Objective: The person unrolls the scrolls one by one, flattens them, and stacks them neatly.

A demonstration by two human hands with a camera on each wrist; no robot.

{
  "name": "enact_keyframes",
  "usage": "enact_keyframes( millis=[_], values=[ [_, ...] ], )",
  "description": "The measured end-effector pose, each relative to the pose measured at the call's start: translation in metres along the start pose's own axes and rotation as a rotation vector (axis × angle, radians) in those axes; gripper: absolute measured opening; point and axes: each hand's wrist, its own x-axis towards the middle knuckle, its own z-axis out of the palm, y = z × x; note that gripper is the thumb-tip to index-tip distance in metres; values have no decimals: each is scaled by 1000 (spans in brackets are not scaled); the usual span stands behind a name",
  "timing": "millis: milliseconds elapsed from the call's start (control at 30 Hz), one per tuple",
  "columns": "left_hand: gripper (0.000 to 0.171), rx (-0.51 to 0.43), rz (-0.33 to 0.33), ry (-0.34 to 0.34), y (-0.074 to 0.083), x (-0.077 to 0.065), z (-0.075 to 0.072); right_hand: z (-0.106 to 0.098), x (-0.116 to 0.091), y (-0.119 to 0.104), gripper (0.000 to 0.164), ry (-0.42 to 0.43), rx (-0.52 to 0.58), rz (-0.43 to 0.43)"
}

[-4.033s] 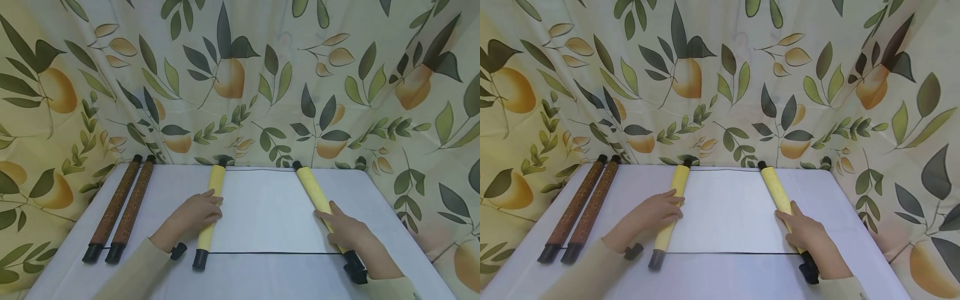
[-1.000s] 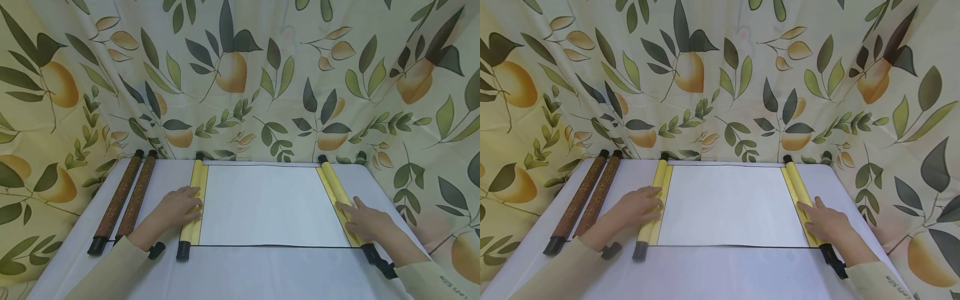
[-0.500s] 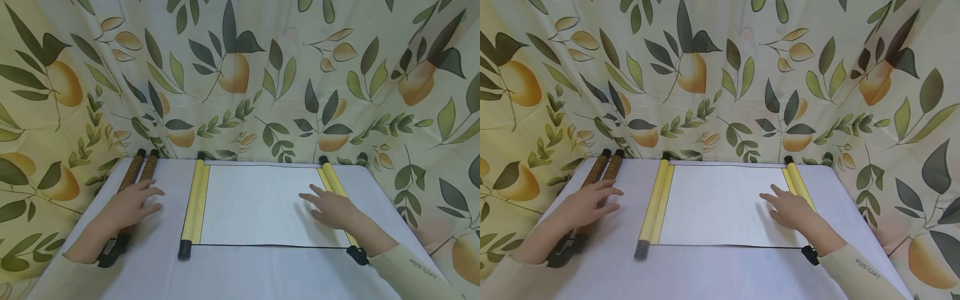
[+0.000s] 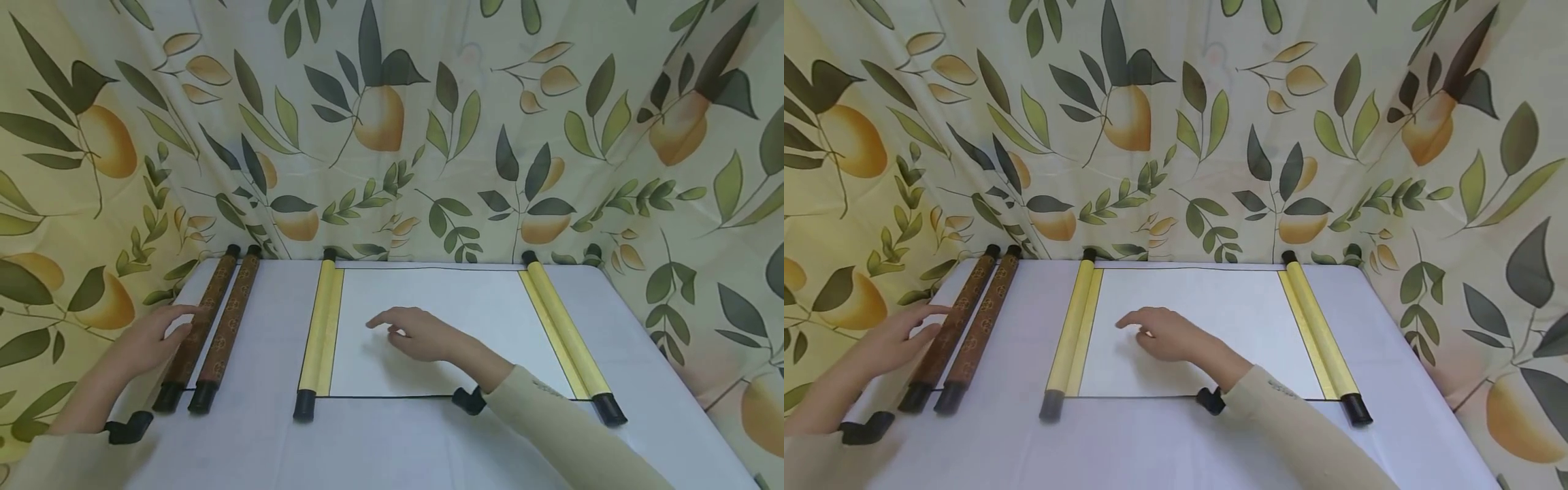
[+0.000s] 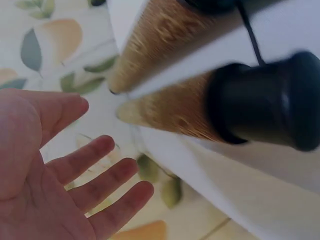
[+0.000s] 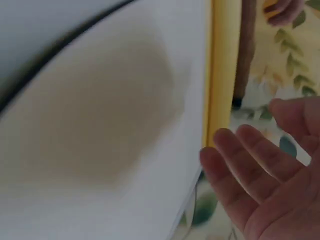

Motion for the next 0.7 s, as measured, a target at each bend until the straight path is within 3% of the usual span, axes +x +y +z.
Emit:
enact_keyframes(
  millis=[133, 267, 467, 700],
  values=[
    [29, -6, -33, -15, -15, -1, 4, 25, 30, -27, 35, 21, 252, -109],
    [31, -31, -98, -57, -22, -4, 8, 48, 52, -55, 32, 1, 464, -125],
    [35, -48, -193, -111, -28, -8, 14, 78, 84, -89, 39, -85, 815, -9],
    [45, -72, -192, -125, -32, -4, 22, 110, 106, -111, 53, -153, 1073, 131]
  ],
)
